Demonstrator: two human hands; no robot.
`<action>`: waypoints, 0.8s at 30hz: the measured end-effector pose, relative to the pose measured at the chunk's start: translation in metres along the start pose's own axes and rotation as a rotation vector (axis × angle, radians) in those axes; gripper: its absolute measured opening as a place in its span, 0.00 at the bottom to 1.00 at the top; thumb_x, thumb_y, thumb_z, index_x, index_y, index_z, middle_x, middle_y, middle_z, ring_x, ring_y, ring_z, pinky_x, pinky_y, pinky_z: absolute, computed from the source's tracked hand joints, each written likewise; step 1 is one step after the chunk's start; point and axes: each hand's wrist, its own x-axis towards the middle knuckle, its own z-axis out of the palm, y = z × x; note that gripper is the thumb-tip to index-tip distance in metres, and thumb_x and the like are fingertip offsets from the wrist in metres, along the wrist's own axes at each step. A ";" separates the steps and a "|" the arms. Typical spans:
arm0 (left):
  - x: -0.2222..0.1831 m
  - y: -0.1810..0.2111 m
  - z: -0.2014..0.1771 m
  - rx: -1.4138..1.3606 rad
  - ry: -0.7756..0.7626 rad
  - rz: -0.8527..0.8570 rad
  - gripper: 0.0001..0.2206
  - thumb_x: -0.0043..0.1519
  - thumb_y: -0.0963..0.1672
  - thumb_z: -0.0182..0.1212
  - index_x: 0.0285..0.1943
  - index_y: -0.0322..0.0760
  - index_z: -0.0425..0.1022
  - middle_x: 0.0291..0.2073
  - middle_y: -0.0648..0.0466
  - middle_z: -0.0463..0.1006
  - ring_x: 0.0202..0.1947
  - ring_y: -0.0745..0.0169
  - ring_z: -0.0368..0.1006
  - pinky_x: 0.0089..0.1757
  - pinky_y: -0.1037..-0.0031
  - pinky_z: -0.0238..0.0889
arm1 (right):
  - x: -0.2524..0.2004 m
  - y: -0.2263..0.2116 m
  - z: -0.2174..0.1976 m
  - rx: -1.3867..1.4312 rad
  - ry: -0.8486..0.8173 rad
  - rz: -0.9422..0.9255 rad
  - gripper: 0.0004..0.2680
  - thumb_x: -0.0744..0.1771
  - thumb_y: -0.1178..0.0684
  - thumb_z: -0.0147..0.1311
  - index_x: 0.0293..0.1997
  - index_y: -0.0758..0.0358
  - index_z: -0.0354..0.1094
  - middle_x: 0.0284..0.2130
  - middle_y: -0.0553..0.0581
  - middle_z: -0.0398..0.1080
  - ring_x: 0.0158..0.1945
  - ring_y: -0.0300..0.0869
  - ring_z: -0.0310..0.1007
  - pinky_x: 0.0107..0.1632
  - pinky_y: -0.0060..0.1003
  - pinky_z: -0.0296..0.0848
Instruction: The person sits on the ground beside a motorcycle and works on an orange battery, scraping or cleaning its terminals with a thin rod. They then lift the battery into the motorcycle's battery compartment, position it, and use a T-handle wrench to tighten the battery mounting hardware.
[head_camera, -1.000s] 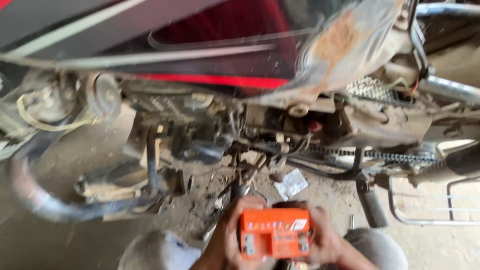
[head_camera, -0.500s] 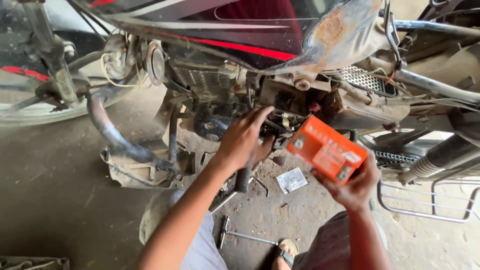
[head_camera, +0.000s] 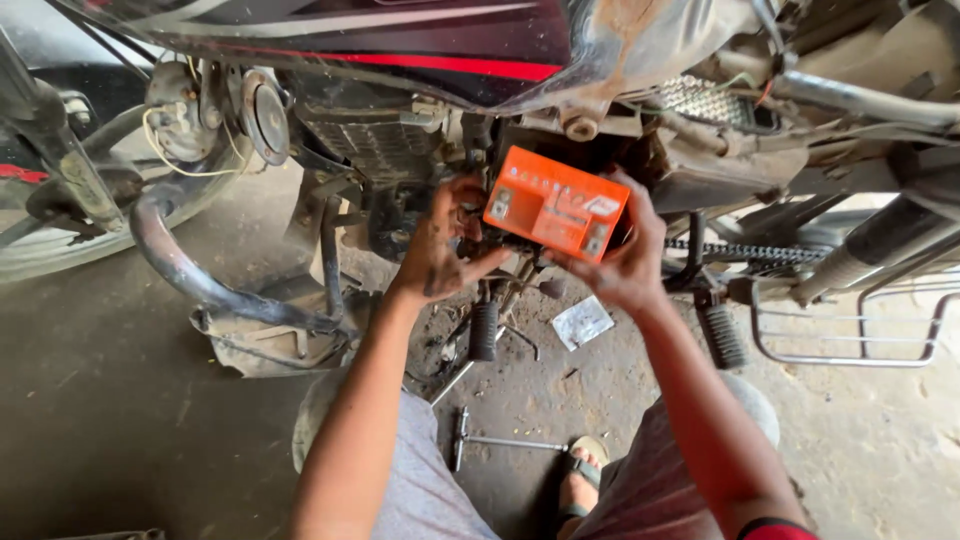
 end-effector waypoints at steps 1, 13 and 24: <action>-0.003 0.001 0.002 0.063 0.043 -0.024 0.30 0.55 0.47 0.75 0.62 0.35 0.63 0.46 0.56 0.74 0.38 0.66 0.68 0.40 0.75 0.68 | 0.001 0.004 0.000 0.005 -0.008 0.014 0.36 0.56 0.49 0.80 0.65 0.72 0.57 0.55 0.60 0.70 0.59 0.43 0.72 0.65 0.42 0.72; -0.001 -0.002 0.024 0.315 0.239 -0.082 0.18 0.65 0.46 0.71 0.59 0.37 0.74 0.43 0.53 0.78 0.25 0.72 0.74 0.29 0.78 0.66 | -0.005 0.024 0.004 0.315 -0.043 0.156 0.39 0.59 0.50 0.81 0.71 0.69 0.51 0.58 0.56 0.65 0.63 0.41 0.69 0.68 0.40 0.74; -0.002 -0.027 0.022 0.436 0.264 0.004 0.18 0.64 0.52 0.71 0.53 0.37 0.75 0.42 0.53 0.79 0.23 0.73 0.73 0.24 0.80 0.69 | 0.009 0.005 0.005 0.479 -0.109 0.213 0.44 0.63 0.45 0.78 0.77 0.71 0.38 0.61 0.60 0.70 0.63 0.44 0.75 0.63 0.43 0.78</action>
